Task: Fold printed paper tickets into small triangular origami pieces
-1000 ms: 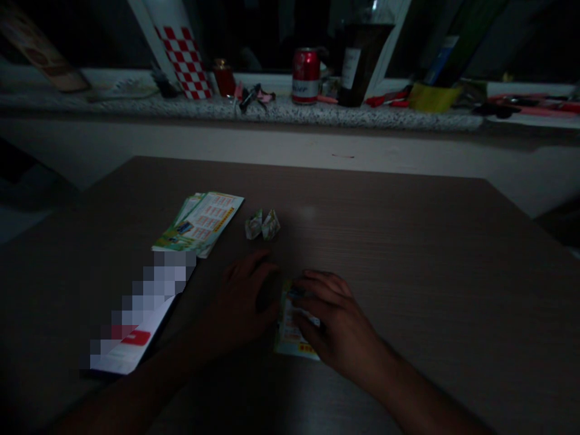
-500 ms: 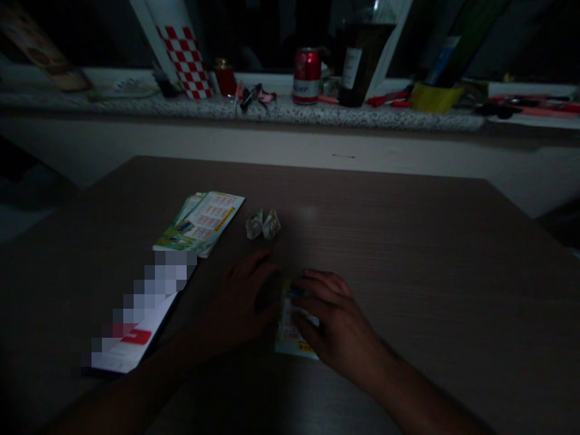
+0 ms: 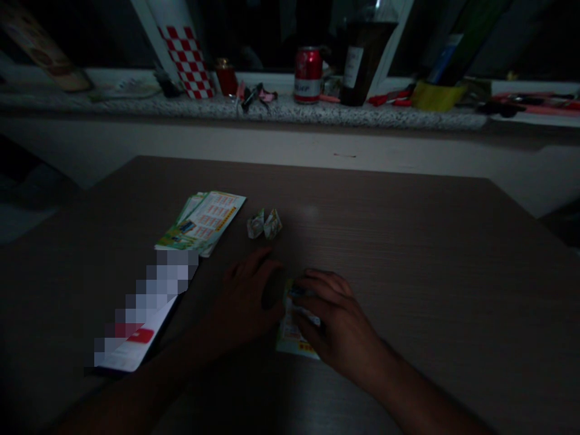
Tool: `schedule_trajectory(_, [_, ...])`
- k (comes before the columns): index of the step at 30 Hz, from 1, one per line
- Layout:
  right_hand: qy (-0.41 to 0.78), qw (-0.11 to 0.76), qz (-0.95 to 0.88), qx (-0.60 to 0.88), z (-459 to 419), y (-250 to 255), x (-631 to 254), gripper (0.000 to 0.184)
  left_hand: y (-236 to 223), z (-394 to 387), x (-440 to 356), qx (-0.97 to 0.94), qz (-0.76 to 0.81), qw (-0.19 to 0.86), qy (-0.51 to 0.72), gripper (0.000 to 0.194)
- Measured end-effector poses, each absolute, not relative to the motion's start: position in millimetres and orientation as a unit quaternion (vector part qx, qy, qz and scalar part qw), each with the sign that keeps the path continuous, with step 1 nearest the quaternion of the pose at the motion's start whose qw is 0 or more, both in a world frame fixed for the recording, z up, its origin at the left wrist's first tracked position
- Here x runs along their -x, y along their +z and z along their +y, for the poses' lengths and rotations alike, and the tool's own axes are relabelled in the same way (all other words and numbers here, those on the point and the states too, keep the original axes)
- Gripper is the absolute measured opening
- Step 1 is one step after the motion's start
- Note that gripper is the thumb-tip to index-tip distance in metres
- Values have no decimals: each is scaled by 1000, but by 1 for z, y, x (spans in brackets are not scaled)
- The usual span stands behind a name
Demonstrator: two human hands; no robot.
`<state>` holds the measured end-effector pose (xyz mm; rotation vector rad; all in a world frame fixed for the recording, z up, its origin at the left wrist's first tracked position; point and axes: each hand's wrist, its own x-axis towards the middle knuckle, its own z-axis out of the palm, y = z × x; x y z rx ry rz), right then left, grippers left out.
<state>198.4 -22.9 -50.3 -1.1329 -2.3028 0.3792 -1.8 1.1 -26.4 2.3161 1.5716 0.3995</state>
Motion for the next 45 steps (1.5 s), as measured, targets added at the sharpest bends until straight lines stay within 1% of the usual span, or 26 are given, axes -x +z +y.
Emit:
schedule_trajectory(14, [138,280,-849,426,-24,-49,-195,24,-26,2,3,-812,544,160,136,49])
schedule_trajectory(25, [131,287,-851,421,-23,-51,-197,25,-25,1,3,-812,545,166,126,50])
schedule_trajectory(35, [139,275,-850,426,-23,-52,-197,27,-26,2,4,-813,544,166,126,51])
schedule_trajectory(45, [144,270,-851,427,-23,-50,-196,24,-28,2,5,-816,540,159,135,48])
